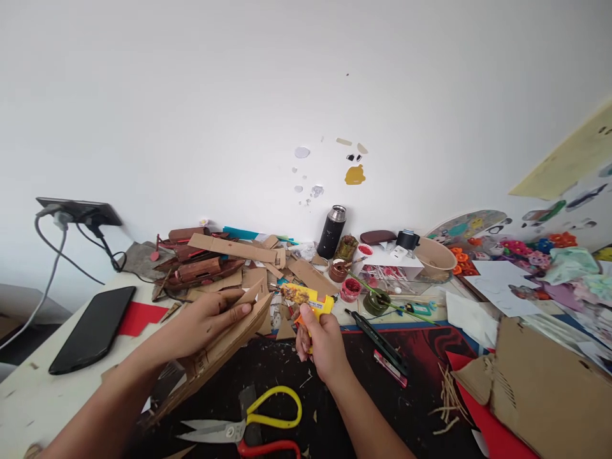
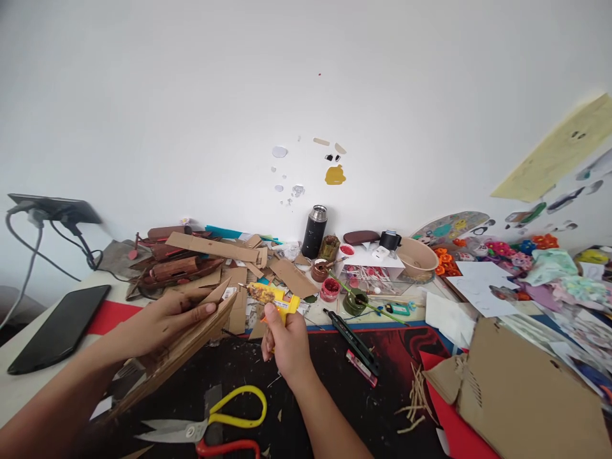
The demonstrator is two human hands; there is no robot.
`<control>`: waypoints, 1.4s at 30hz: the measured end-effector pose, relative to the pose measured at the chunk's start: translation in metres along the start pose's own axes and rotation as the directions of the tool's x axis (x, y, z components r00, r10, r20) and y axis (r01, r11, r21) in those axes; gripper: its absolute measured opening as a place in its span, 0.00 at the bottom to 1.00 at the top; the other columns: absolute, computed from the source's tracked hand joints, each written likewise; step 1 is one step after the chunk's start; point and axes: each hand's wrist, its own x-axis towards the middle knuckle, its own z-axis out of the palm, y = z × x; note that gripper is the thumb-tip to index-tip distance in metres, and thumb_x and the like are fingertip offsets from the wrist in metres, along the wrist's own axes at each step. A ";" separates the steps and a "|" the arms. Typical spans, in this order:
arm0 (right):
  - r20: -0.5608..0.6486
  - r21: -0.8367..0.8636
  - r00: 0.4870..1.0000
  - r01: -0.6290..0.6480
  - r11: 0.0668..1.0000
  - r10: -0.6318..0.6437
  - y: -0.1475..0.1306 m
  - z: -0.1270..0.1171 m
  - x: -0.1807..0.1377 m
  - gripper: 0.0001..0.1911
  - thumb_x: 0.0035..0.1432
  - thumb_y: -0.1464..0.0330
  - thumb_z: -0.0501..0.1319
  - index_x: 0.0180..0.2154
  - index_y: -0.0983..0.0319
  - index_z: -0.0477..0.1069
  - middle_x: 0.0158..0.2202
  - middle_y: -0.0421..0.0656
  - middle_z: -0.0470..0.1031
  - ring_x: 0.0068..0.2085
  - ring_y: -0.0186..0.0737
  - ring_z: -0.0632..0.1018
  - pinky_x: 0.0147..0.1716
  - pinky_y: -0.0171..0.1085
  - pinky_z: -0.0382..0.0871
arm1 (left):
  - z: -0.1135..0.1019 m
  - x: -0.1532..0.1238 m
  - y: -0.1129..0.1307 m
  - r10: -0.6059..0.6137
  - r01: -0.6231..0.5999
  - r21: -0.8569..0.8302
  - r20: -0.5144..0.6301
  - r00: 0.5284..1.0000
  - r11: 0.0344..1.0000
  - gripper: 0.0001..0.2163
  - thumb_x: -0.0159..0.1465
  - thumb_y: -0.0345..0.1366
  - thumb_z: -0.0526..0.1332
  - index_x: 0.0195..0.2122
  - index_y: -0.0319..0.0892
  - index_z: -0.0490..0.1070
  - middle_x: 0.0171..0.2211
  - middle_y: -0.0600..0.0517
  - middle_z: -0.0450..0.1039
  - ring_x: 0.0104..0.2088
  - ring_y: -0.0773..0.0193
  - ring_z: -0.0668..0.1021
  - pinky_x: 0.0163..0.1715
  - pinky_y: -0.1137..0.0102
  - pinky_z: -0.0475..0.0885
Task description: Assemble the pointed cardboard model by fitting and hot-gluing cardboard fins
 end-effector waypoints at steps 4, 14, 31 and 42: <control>0.017 -0.062 1.000 0.001 0.998 0.000 -0.004 0.001 -0.002 0.38 0.54 0.32 0.64 0.19 0.57 0.60 0.10 0.32 0.54 0.11 0.31 0.64 0.13 0.31 0.54 | 0.003 0.001 0.002 0.004 -0.003 0.018 -0.039 0.999 1.000 0.28 0.70 0.61 0.57 0.58 0.46 0.80 0.56 0.47 0.83 0.53 0.43 0.82 0.54 0.60 0.76; 0.006 -0.138 1.000 -0.025 0.990 0.026 -0.002 0.002 -0.007 0.37 0.53 0.31 0.64 0.25 0.60 0.67 0.10 0.31 0.57 0.11 0.30 0.62 0.12 0.30 0.55 | 0.006 0.002 -0.004 -0.008 0.009 0.037 -0.037 0.999 0.999 0.28 0.71 0.61 0.57 0.63 0.49 0.77 0.60 0.50 0.81 0.59 0.43 0.79 0.57 0.63 0.74; 0.043 -0.183 0.999 -0.015 0.983 0.023 0.006 -0.001 -0.006 0.36 0.58 0.34 0.62 0.22 0.58 0.63 0.10 0.33 0.56 0.11 0.29 0.61 0.11 0.30 0.54 | 0.008 0.003 0.000 -0.029 0.033 0.046 -0.085 0.996 0.998 0.28 0.67 0.65 0.58 0.47 0.47 0.84 0.38 0.49 0.85 0.46 0.45 0.83 0.48 0.62 0.77; 0.029 -0.165 0.999 -0.035 0.986 0.040 0.001 0.002 -0.007 0.35 0.56 0.35 0.65 0.22 0.59 0.64 0.10 0.32 0.56 0.11 0.29 0.61 0.11 0.30 0.54 | 0.008 0.001 0.002 -0.045 0.046 0.015 -0.084 0.995 0.999 0.28 0.66 0.65 0.59 0.47 0.47 0.84 0.41 0.49 0.86 0.47 0.44 0.83 0.49 0.62 0.77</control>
